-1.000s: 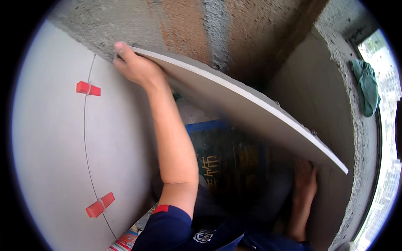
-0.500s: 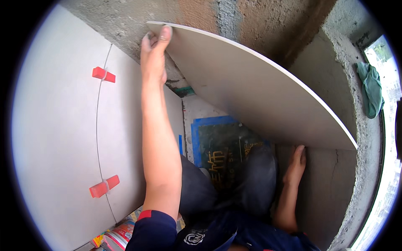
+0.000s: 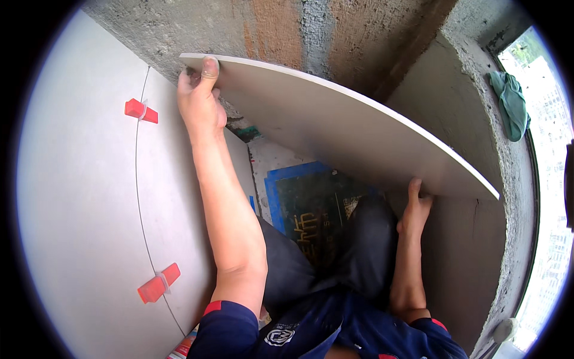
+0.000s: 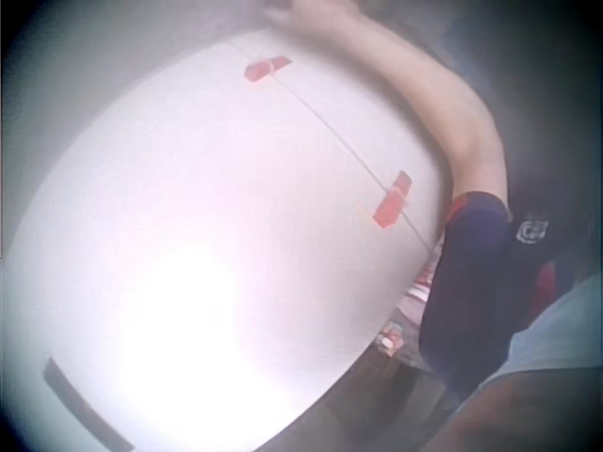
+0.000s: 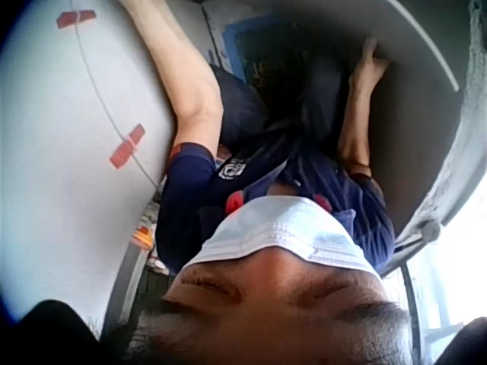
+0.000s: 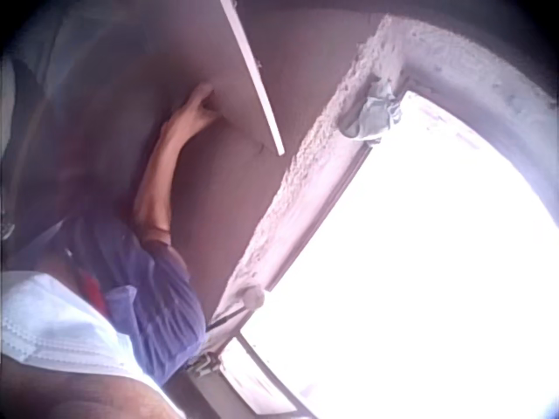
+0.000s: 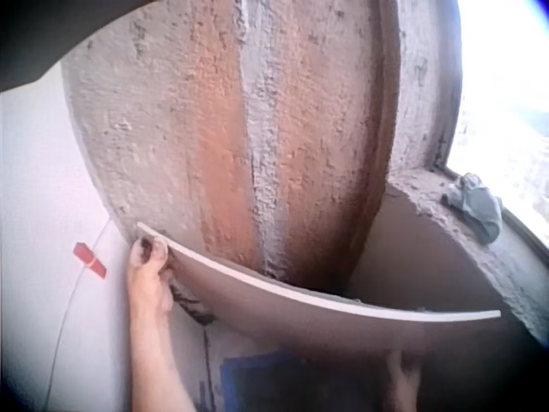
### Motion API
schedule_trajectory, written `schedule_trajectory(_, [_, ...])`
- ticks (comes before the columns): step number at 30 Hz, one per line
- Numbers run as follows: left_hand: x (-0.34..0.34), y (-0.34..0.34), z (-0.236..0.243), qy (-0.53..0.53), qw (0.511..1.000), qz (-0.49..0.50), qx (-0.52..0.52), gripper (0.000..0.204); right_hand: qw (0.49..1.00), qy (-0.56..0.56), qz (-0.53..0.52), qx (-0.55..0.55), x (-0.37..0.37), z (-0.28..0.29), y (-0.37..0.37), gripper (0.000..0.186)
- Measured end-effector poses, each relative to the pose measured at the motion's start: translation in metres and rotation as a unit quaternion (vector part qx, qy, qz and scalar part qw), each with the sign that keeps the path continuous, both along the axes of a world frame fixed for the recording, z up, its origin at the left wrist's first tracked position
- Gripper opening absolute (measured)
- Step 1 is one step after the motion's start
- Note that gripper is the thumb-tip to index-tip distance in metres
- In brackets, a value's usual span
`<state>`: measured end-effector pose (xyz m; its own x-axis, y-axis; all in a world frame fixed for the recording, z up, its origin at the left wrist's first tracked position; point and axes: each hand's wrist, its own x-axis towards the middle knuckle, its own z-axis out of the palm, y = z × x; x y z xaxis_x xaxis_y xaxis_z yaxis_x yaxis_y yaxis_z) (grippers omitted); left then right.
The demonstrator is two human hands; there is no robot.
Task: The person applies mortar to the back of a large tile using a trowel, then lifts the tile and presses it into a corner of the wall.
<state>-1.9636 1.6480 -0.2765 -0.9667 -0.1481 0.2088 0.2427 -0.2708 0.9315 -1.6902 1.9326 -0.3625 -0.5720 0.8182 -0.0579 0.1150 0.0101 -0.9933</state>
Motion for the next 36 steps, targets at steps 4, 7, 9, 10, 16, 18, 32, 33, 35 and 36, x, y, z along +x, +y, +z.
schedule_trajectory(4, [-0.004, -0.002, 0.002, 0.010, 0.999, 0.025, 0.017, 0.055, 1.000, -0.003, 0.006, 0.009, -0.017, 0.008, -0.002, 0.091])
schedule_trajectory(7, [-0.008, -0.005, 0.006, 0.004, 0.996, 0.083, 0.039, 0.056, 1.000, 0.008, 0.016, 0.015, -0.027, 0.001, -0.003, 0.096])
schedule_trajectory(9, [-0.007, -0.008, 0.010, 0.005, 0.994, 0.098, 0.038, 0.058, 0.999, 0.005, 0.031, 0.009, -0.034, 0.001, -0.004, 0.097])
schedule_trajectory(10, [-0.007, -0.008, 0.011, 0.004, 0.994, 0.105, 0.038, 0.059, 0.999, 0.002, 0.037, 0.007, -0.037, 0.002, -0.005, 0.097])
schedule_trajectory(16, [-0.011, -0.005, 0.013, 0.008, 0.995, 0.093, 0.030, 0.060, 0.998, -0.038, 0.046, 0.012, -0.032, 0.008, 0.008, 0.087])
schedule_trajectory(18, [-0.011, -0.006, 0.015, 0.007, 0.995, 0.100, 0.014, 0.061, 0.999, 0.018, 0.040, 0.017, -0.027, 0.008, 0.010, 0.069])
schedule_trajectory(32, [0.042, 0.048, 0.032, 0.419, 0.781, 0.166, -0.432, 0.032, 0.995, 0.033, -0.088, 0.045, -0.040, 0.002, -0.015, 0.067])
schedule_trajectory(33, [0.043, 0.047, 0.033, 0.419, 0.775, 0.166, -0.443, 0.034, 0.994, 0.047, -0.093, 0.037, -0.043, 0.002, -0.015, 0.069])
schedule_trajectory(35, [0.042, 0.046, 0.036, 0.420, 0.762, 0.167, -0.464, 0.038, 0.994, 0.048, -0.092, 0.026, -0.045, 0.004, -0.012, 0.071])
schedule_trajectory(36, [0.045, 0.049, 0.038, 0.409, 0.765, 0.160, -0.471, 0.038, 0.994, 0.049, -0.094, 0.021, -0.046, 0.004, -0.010, 0.072])
